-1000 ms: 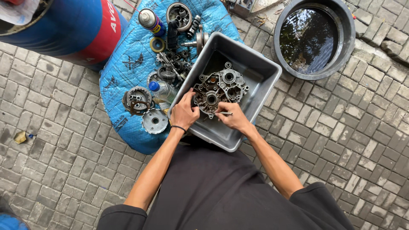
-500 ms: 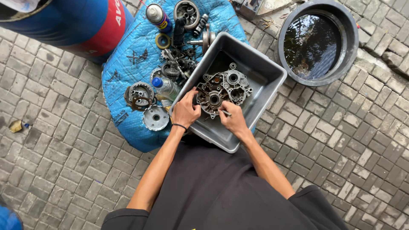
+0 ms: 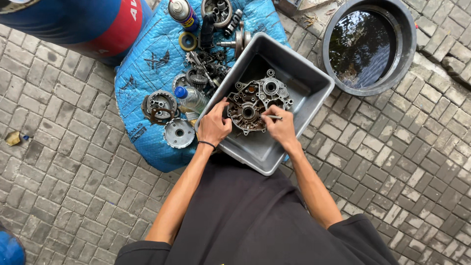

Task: The person cleans a disassembled engine casing by pouring liquid from a plastic bottle into its openings and then scrubbing the interior with a small brush. The person repeatedly pours and scrubs different sections of the casing within a gray plastic tray.

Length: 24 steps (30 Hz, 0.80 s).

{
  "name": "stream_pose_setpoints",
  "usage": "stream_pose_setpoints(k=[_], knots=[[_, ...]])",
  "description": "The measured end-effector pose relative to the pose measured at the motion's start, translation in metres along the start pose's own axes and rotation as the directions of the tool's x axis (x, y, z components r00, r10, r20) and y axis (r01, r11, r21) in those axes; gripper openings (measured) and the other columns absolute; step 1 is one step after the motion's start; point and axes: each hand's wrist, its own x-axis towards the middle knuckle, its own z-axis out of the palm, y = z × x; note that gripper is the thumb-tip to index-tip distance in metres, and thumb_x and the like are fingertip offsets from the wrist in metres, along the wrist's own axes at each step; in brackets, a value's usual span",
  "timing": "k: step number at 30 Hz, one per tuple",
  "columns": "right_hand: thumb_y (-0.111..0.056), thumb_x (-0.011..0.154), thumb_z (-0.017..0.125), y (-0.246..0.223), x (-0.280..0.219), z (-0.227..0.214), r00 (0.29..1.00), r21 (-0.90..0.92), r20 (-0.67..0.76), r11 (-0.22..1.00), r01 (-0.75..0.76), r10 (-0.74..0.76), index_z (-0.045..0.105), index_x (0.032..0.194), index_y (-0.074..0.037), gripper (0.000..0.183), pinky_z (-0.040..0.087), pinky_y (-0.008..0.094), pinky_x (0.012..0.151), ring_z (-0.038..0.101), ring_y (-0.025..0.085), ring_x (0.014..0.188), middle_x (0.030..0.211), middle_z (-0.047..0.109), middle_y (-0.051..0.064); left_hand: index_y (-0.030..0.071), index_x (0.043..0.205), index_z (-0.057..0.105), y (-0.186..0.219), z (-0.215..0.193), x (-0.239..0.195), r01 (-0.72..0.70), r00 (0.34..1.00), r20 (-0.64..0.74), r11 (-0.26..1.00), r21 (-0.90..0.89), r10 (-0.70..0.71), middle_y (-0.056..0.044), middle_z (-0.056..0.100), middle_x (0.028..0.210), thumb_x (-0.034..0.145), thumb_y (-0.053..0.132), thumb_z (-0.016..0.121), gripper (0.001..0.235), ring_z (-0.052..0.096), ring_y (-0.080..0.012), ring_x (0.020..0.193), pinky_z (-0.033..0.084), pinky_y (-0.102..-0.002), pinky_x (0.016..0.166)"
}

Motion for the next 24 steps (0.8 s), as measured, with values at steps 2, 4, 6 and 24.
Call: stream_pose_setpoints(k=[2, 4, 6, 24], knots=[[-0.010, 0.087, 0.076, -0.023, -0.003, -0.004, 0.997, 0.077, 0.079, 0.997, -0.020, 0.014, 0.075, 0.082, -0.016, 0.008, 0.052, 0.029, 0.066, 0.069, 0.017, 0.065, 0.066, 0.071, 0.004, 0.028, 0.131, 0.058, -0.001, 0.001, 0.000, 0.001, 1.000, 0.009, 1.000, 0.002, -0.001, 0.008, 0.058, 0.146, 0.075, 0.020, 0.051, 0.057, 0.070, -0.0401, 0.101, 0.060, -0.056, 0.083], [-0.006, 0.087, 0.077, -0.038, -0.003, -0.003, 0.988, 0.155, 0.155, 0.987, -0.045, 0.021, 0.076, 0.080, -0.014, 0.011, 0.052, 0.029, 0.066, 0.068, 0.016, 0.062, 0.064, 0.071, 0.004, 0.028, 0.132, 0.058, 0.000, 0.000, 0.000, 0.000, 1.000, 0.019, 1.000, 0.007, 0.000, 0.009, 0.057, 0.147, 0.076, 0.020, 0.051, 0.057, 0.070, -0.0391, 0.102, 0.060, -0.056, 0.084], [-0.007, 0.081, 0.078, -0.044, 0.001, 0.001, 0.975, 0.024, 0.222, 1.000, 0.019, -0.024, 0.074, 0.081, -0.013, 0.008, 0.054, 0.031, 0.062, 0.070, 0.022, 0.059, 0.059, 0.069, 0.005, 0.027, 0.132, 0.058, 0.001, -0.002, 0.001, 0.002, 1.000, 0.022, 1.000, 0.006, -0.002, 0.008, 0.057, 0.147, 0.075, 0.020, 0.051, 0.057, 0.070, -0.0401, 0.100, 0.061, -0.057, 0.083], [-0.007, 0.087, 0.077, -0.013, 0.010, 0.015, 0.973, -0.018, 0.181, 0.989, 0.149, -0.143, 0.066, 0.082, -0.012, 0.012, 0.054, 0.037, 0.066, 0.069, 0.031, 0.068, 0.070, 0.069, 0.010, 0.027, 0.131, 0.058, -0.003, -0.001, 0.001, -0.001, 1.000, 0.005, 1.000, -0.006, 0.001, 0.007, 0.059, 0.145, 0.076, 0.018, 0.050, 0.056, 0.070, -0.0397, 0.103, 0.060, -0.055, 0.084]])
